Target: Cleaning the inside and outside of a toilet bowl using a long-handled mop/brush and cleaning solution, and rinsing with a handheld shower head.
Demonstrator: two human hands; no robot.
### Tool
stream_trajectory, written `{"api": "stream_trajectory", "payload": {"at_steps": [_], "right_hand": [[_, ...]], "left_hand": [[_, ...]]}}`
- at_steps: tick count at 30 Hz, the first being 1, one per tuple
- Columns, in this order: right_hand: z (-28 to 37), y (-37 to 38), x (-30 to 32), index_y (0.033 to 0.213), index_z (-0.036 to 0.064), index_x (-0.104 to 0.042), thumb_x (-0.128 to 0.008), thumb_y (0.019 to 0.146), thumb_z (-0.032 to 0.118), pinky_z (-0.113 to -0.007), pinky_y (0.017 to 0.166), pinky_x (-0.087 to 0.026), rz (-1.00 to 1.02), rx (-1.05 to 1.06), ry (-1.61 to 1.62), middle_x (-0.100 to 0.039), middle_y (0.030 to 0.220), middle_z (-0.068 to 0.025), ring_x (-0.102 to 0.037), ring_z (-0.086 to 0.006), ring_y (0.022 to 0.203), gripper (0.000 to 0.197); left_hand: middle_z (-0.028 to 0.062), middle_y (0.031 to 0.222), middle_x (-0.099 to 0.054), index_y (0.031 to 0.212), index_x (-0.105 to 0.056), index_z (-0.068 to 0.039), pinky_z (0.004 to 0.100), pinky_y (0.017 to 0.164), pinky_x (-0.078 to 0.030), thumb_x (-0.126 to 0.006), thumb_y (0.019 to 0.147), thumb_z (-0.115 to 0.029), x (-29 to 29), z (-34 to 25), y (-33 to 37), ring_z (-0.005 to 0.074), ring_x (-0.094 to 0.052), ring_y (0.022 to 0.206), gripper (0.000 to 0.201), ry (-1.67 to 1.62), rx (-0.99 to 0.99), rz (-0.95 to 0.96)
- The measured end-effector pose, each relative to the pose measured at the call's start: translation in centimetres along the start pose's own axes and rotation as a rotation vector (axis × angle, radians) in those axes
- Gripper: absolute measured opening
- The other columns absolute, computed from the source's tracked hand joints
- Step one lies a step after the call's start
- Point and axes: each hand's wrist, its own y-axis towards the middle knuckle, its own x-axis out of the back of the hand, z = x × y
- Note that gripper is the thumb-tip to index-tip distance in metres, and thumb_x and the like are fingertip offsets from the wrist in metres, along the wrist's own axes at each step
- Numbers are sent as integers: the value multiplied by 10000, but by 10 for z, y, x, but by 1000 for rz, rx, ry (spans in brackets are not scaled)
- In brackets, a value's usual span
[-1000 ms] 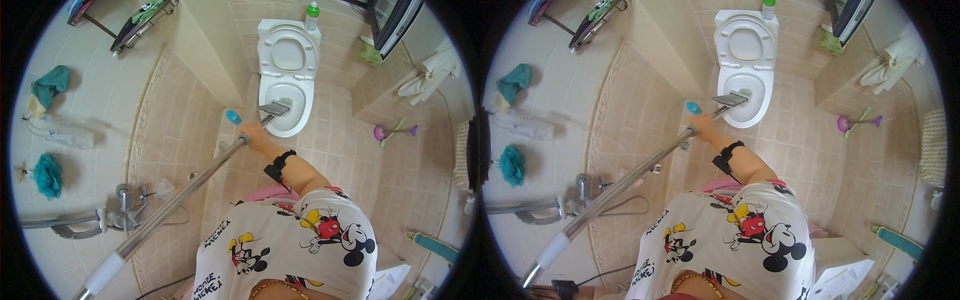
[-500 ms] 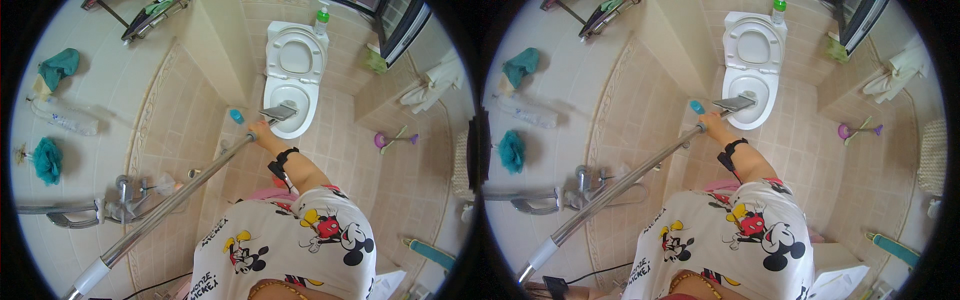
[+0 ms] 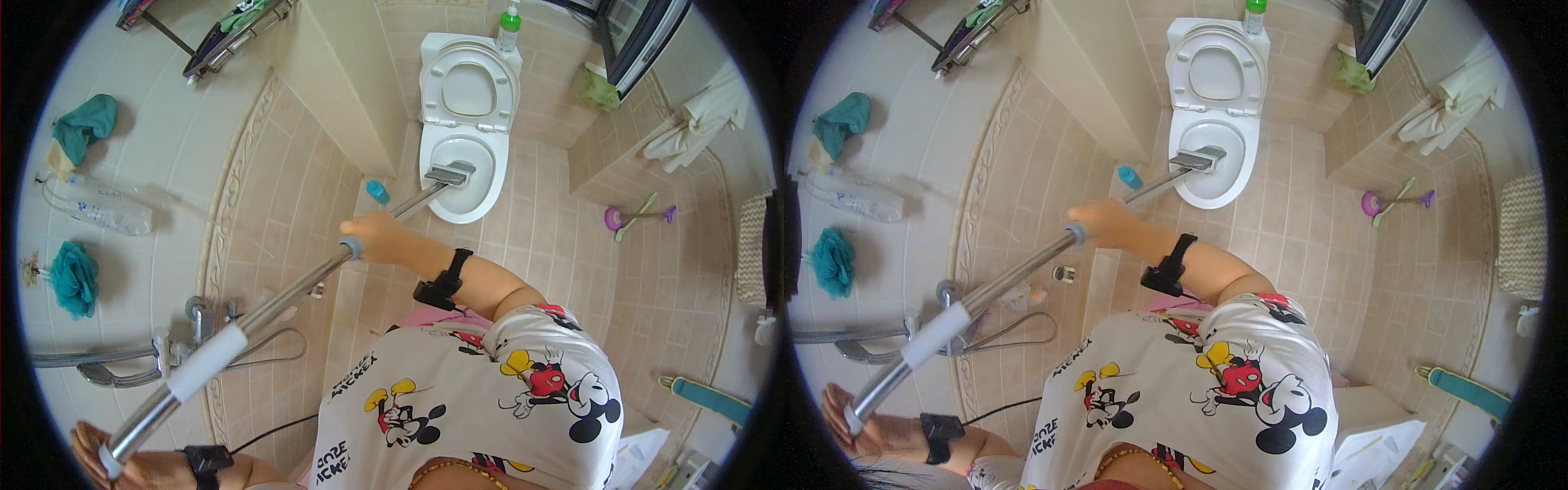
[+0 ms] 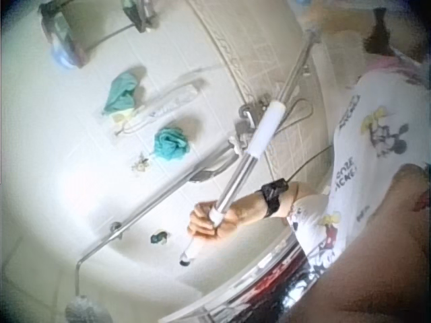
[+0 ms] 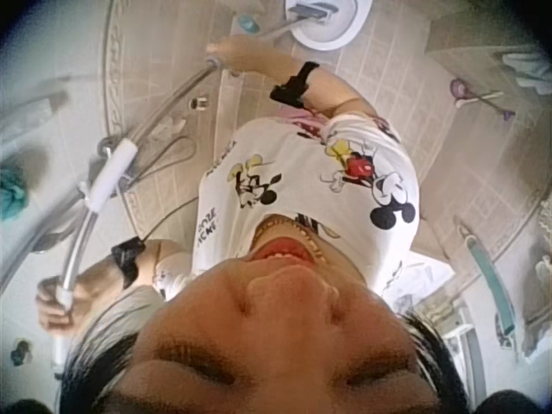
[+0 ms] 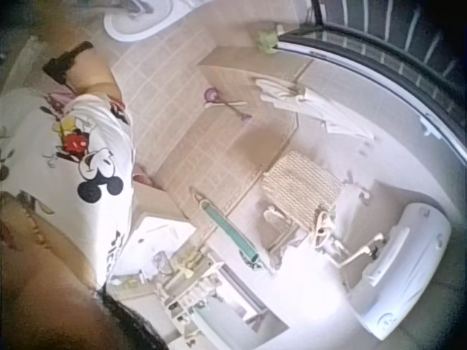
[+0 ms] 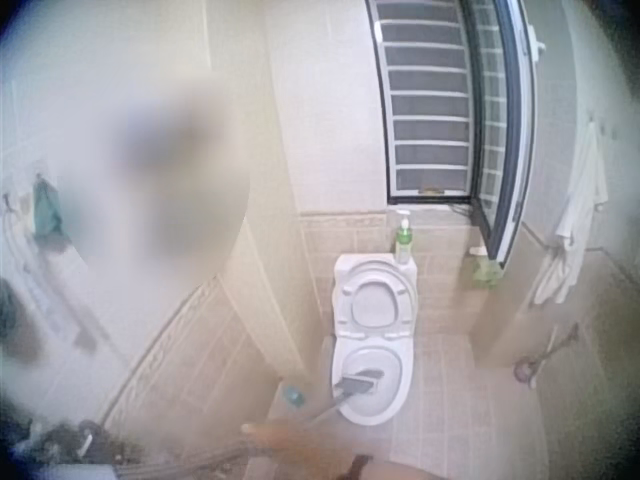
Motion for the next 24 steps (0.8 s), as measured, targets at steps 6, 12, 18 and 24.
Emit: {"api": "stream_trajectory", "payload": {"at_steps": [6, 12, 18, 24], "right_hand": [[28, 29, 9, 699, 90, -448, -580, 570, 94, -413, 509, -364, -16, 8, 30, -491, 589, -102, -499, -306, 600, 185], [25, 37, -34, 847, 69, -528, -612, 578, 38, -373, 679, -407, -333, 208, -5, -545, 813, -145, -518, -315, 790, 284], [22, 71, -68, 759, 39, -483, -687, 579, 153, -408, 563, -413, -33, -27, -18, -542, 662, -177, -520, -367, 663, 295], [2, 112, -130, 782, 35, -454, -722, 570, 214, -422, 550, -406, -17, -47, -70, -554, 687, -184, -530, -376, 672, 386]], "left_hand": [[25, 546, -285, 557, -252, -113, 283, 704, -287, -391, 738, 27, 14, 49, 26, 132, -283, 543, 268, -494, 302, 242], [72, 902, -479, 1069, -401, -17, 360, 856, -354, -584, 681, -458, 57, 33, 23, 181, -441, 910, 615, -21, 219, -2], [21, 838, -465, 1092, -378, -40, 193, 672, -357, -564, 779, -283, 121, 46, -19, 76, -433, 761, 437, 793, 56, -315], [91, 849, -521, 964, -459, -9, 275, 726, -403, -636, 688, -142, 225, 55, -84, 164, -495, 800, 354, 1313, 160, -556]]}}
